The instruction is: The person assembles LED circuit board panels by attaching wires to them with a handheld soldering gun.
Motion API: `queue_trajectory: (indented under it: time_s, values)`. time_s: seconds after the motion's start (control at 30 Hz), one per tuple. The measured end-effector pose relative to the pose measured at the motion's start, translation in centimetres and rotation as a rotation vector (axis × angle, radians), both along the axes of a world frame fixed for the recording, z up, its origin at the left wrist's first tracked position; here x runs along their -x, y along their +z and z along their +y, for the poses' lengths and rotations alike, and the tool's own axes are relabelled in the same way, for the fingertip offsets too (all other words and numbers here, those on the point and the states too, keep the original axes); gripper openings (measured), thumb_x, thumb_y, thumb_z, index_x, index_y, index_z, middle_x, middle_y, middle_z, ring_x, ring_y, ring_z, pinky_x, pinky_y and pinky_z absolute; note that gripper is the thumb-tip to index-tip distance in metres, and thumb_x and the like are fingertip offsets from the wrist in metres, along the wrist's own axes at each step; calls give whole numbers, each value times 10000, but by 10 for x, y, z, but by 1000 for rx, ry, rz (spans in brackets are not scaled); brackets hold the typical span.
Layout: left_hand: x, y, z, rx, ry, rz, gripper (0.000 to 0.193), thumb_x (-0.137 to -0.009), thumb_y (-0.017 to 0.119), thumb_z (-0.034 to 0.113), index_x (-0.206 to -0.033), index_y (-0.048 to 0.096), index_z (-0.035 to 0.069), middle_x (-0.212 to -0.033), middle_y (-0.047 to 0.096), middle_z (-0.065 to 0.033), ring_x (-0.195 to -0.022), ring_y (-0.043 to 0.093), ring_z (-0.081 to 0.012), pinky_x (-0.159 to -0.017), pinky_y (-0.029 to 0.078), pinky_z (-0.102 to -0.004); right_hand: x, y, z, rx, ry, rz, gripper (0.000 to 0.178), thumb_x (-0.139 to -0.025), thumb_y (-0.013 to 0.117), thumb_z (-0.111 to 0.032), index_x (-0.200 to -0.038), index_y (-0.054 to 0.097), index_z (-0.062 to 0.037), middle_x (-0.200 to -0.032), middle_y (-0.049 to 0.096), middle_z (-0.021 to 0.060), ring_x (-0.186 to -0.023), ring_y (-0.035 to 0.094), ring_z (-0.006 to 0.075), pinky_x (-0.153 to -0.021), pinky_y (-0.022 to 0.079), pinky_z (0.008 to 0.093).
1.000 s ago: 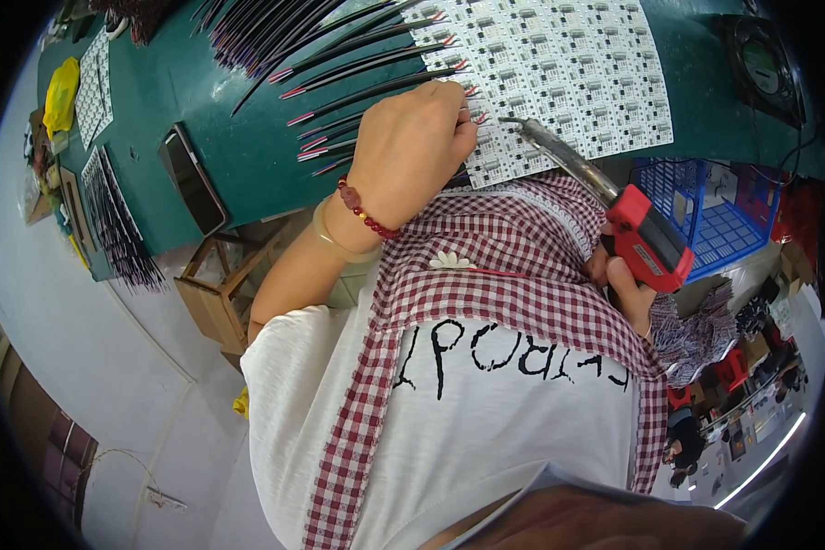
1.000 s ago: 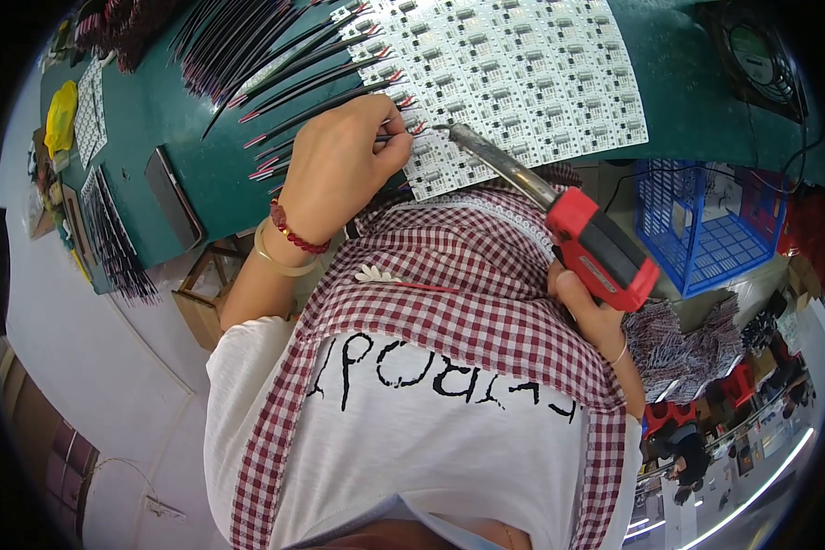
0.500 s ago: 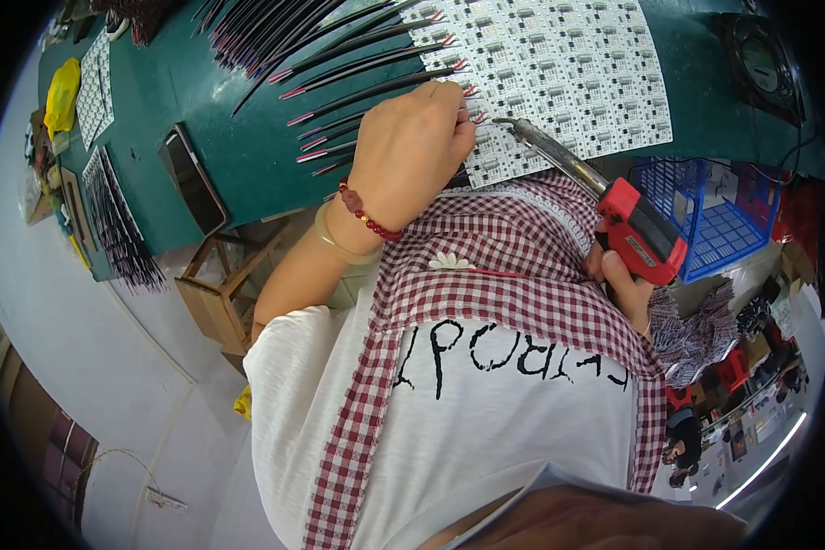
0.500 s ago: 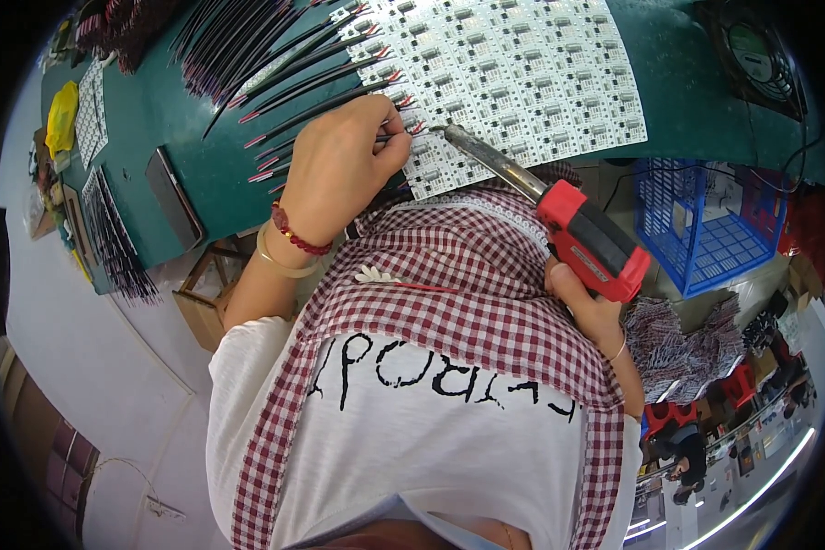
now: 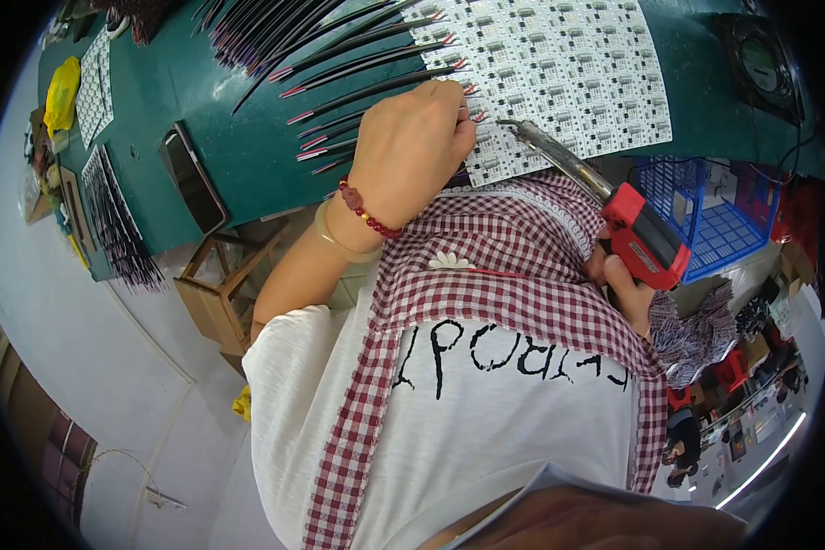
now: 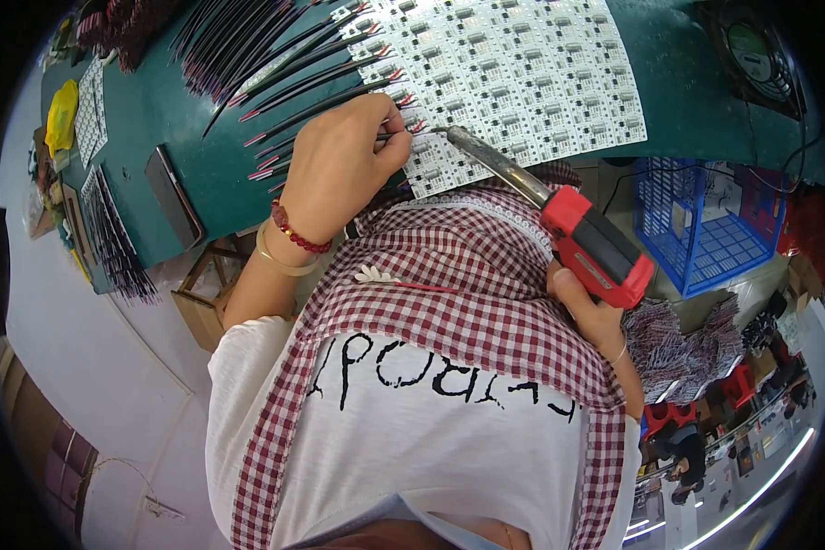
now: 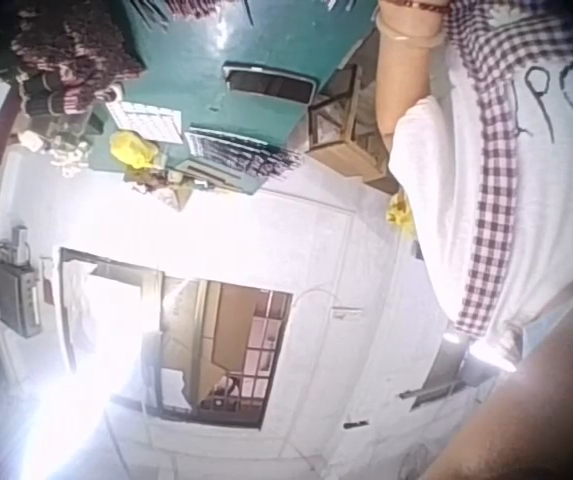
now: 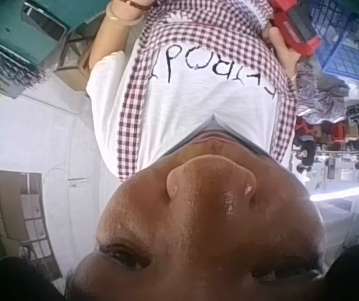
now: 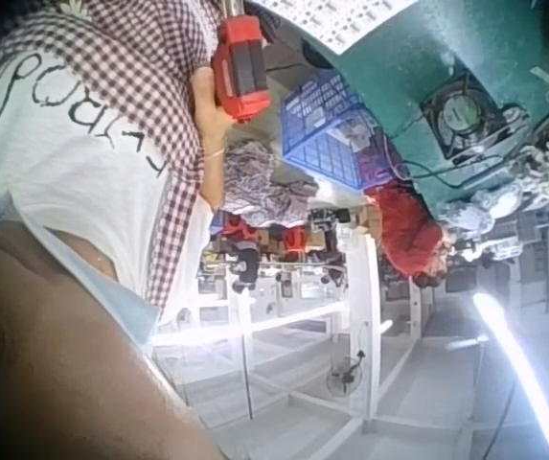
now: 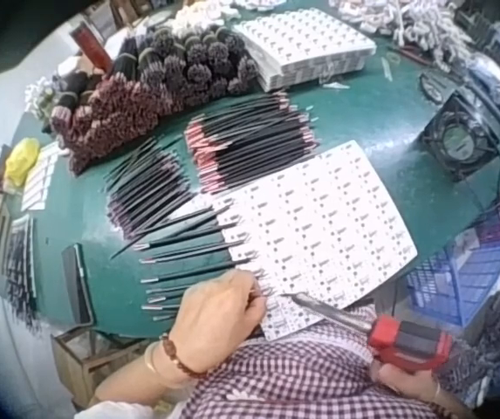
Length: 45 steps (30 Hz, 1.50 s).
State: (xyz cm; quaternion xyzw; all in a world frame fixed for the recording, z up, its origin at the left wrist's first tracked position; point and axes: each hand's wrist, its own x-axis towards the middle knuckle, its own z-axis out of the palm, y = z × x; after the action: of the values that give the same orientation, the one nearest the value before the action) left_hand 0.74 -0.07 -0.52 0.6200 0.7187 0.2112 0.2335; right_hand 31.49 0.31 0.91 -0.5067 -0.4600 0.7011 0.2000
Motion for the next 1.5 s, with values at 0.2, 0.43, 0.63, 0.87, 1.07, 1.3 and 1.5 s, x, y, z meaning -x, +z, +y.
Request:
queue_trajectory:
  time_s: [0.2, 0.43, 0.63, 0.87, 1.07, 1.3, 1.5]
  values:
    - [1, -1, -1, 1, 1, 10, 103, -747, 631, 117, -763, 578, 30, -727, 623, -96, -619, 598, -283, -546, 452, -362, 2, -1, 1, 21, 14, -26, 432, -852, 603, -154, -1214, 472, 42, -697, 511, 75, -601, 449, 121, -582, 385, 269]
    - [2, 4, -4, 43, -13, -82, 90, -787, 608, 98, -815, 579, 18, -823, 618, -138, -678, 607, -303, -584, 465, -367, 0, -3, 1, 11, 4, -21, 460, -856, 600, -192, -1222, 455, 46, -675, 507, 79, -575, 435, 119, -567, 377, 269]
    - [18, 9, -21, -74, 43, -45, 69, -862, 547, 9, -908, 596, 0, -857, 571, -142, -735, 580, -261, -600, 454, -330, 0, -5, 7, -38, -22, 27, 474, -854, 601, -234, -1192, 455, 65, -638, 496, 76, -524, 424, 118, -530, 370, 270]
    - [-9, 26, -28, -216, 318, -185, 75, -834, 620, 10, -906, 603, 11, -773, 550, -81, -651, 544, -184, -569, 433, -260, 3, -2, 10, -67, -9, -1, 479, -848, 609, -244, -1184, 461, 64, -623, 489, 72, -522, 424, 115, -526, 373, 268]
    - [-26, -2, -30, -156, 91, -173, 108, -766, 629, -44, -832, 559, 7, -749, 550, -96, -587, 545, -219, -529, 436, -298, -1, -5, 4, -71, 12, 4, 471, -845, 620, -235, -1182, 470, 57, -644, 514, 77, -537, 440, 120, -535, 377, 265]
    - [-32, -10, -28, -177, 107, -27, 164, -718, 660, -17, -757, 506, 21, -702, 545, -98, -597, 554, -269, -530, 442, -344, -12, -8, -1, -17, 38, 8, 368, -848, 623, -108, -1170, 516, 35, -741, 572, 64, -630, 510, 114, -591, 416, 254]
    - [-34, -12, -29, -172, 116, -13, 159, -721, 656, -8, -759, 507, 30, -700, 547, -104, -618, 564, -280, -549, 451, -358, -17, -12, 0, 8, 51, 39, 334, -830, 638, -8, -1151, 549, 25, -823, 621, 62, -695, 573, 117, -643, 483, 262]
